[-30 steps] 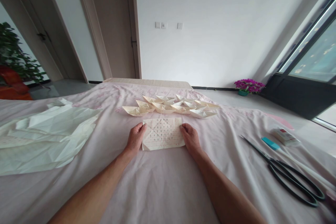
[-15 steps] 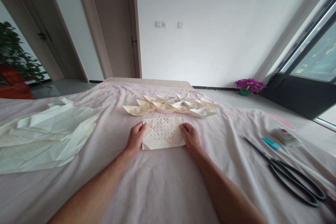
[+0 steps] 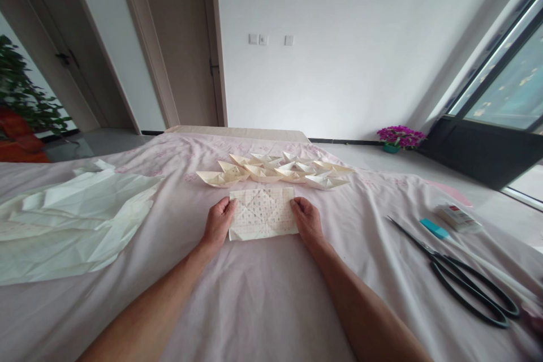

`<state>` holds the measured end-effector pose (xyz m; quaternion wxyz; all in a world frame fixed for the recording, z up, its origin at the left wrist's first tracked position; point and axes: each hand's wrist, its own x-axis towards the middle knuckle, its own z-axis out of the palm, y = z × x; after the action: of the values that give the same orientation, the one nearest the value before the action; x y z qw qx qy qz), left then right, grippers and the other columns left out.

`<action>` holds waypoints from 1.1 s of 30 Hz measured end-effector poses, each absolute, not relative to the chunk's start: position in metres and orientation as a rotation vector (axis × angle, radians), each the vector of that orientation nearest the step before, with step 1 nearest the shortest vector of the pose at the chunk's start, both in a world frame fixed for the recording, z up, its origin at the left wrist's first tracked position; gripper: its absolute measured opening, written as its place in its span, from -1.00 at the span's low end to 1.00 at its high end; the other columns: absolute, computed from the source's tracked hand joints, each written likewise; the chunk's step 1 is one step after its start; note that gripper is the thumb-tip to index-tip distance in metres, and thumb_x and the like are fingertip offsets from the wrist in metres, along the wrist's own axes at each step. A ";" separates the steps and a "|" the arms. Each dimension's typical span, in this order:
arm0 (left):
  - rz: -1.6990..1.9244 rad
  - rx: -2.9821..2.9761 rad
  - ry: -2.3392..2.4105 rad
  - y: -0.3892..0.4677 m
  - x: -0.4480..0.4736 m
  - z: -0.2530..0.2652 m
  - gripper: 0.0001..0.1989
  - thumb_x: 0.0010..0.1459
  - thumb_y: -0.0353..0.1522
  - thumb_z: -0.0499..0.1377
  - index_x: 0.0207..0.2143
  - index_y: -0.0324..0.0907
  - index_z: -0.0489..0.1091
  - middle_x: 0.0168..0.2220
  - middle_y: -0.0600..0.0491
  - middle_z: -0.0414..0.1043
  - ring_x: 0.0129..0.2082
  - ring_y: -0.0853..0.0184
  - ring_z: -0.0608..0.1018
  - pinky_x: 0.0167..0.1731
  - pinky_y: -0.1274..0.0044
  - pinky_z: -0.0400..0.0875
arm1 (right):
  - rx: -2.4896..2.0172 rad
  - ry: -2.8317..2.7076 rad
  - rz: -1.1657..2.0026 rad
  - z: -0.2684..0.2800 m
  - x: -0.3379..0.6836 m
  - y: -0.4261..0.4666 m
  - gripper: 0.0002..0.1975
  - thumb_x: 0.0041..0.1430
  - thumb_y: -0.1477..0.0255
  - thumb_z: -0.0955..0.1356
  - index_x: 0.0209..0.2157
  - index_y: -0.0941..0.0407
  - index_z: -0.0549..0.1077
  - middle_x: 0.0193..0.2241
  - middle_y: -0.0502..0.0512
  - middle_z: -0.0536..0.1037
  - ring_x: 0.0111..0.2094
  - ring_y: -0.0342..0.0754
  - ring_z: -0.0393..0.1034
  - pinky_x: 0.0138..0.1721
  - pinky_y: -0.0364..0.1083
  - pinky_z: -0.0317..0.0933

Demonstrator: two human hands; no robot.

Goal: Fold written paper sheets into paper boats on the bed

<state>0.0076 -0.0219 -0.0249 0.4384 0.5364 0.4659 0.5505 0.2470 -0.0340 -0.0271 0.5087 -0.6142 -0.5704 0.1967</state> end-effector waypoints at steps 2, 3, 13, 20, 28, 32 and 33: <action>1.350 1.316 1.034 -0.023 0.008 -0.023 -0.55 0.03 -0.05 0.18 -0.22 -0.26 0.39 -0.45 0.08 0.45 -0.46 0.36 0.45 -0.47 0.61 0.31 | -1.478 -1.344 0.450 -0.027 0.247 -0.034 -0.68 0.15 0.21 0.21 -0.44 0.14 0.43 -0.54 0.01 0.43 -0.47 -0.09 0.26 -0.45 -0.17 0.06; 1.324 1.308 0.960 -0.023 0.008 -0.022 -0.52 0.02 -0.07 0.20 -0.16 -0.26 0.38 -0.38 0.05 0.48 -0.42 0.34 0.48 -0.43 0.59 0.34 | -1.477 -1.331 0.442 -0.027 0.247 -0.034 -0.68 0.15 0.21 0.21 -0.44 0.14 0.43 -0.53 0.01 0.43 -0.46 -0.09 0.26 -0.45 -0.16 0.07; 1.117 1.447 1.086 -0.019 -0.001 -0.033 -0.55 -0.04 -0.13 0.27 -0.19 -0.28 0.42 -0.38 0.01 0.53 -0.52 0.36 0.49 -0.70 0.66 0.21 | -1.337 -1.202 0.519 -0.029 0.249 -0.034 -0.66 0.14 0.14 0.25 -0.41 0.13 0.42 -0.52 0.02 0.44 -0.46 -0.08 0.27 -0.47 -0.17 0.13; 1.215 1.431 1.133 -0.018 -0.003 -0.037 -0.58 0.02 -0.11 0.21 -0.20 -0.26 0.41 -0.41 0.05 0.48 -0.52 0.39 0.43 -0.70 0.67 0.17 | -1.006 -1.225 0.958 -0.025 0.243 -0.039 -0.64 0.06 0.13 0.35 -0.29 0.14 0.45 -0.46 0.04 0.51 -0.50 -0.08 0.32 -0.42 -0.11 0.23; 1.516 1.484 1.311 -0.006 -0.012 -0.048 -0.42 0.02 -0.16 0.25 0.07 -0.15 0.25 -0.02 -0.06 0.35 -0.35 0.41 0.45 -0.35 0.57 0.39 | -1.121 -1.380 0.097 -0.013 0.244 -0.050 -0.84 0.11 0.46 0.31 -0.36 0.08 0.56 -0.38 0.05 0.50 -0.32 -0.06 0.34 -0.26 -0.09 0.21; 1.431 1.486 1.237 -0.005 -0.013 -0.051 -0.30 0.05 -0.21 0.22 0.21 -0.11 0.05 0.06 -0.12 0.26 -0.35 0.40 0.50 -0.39 0.55 0.43 | -1.162 -1.793 -0.151 -0.010 0.240 -0.060 -0.71 0.05 0.61 0.29 -0.35 -0.02 0.58 -0.28 0.05 0.54 -0.21 -0.03 0.32 -0.14 -0.03 0.14; 1.403 1.518 1.202 -0.006 -0.013 -0.051 -0.34 0.07 -0.25 0.20 0.20 -0.11 0.08 0.08 -0.12 0.24 -0.32 0.39 0.52 -0.36 0.53 0.44 | -1.192 -1.899 -0.144 -0.010 0.238 -0.062 -0.69 0.02 0.63 0.30 -0.35 -0.02 0.58 -0.26 0.04 0.54 -0.20 -0.02 0.31 -0.14 -0.03 0.13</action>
<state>-0.0131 -0.0056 -0.0514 0.3663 0.5907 0.4677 0.5460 0.2381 -0.0620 -0.0098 0.4325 -0.4783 -0.7621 -0.0577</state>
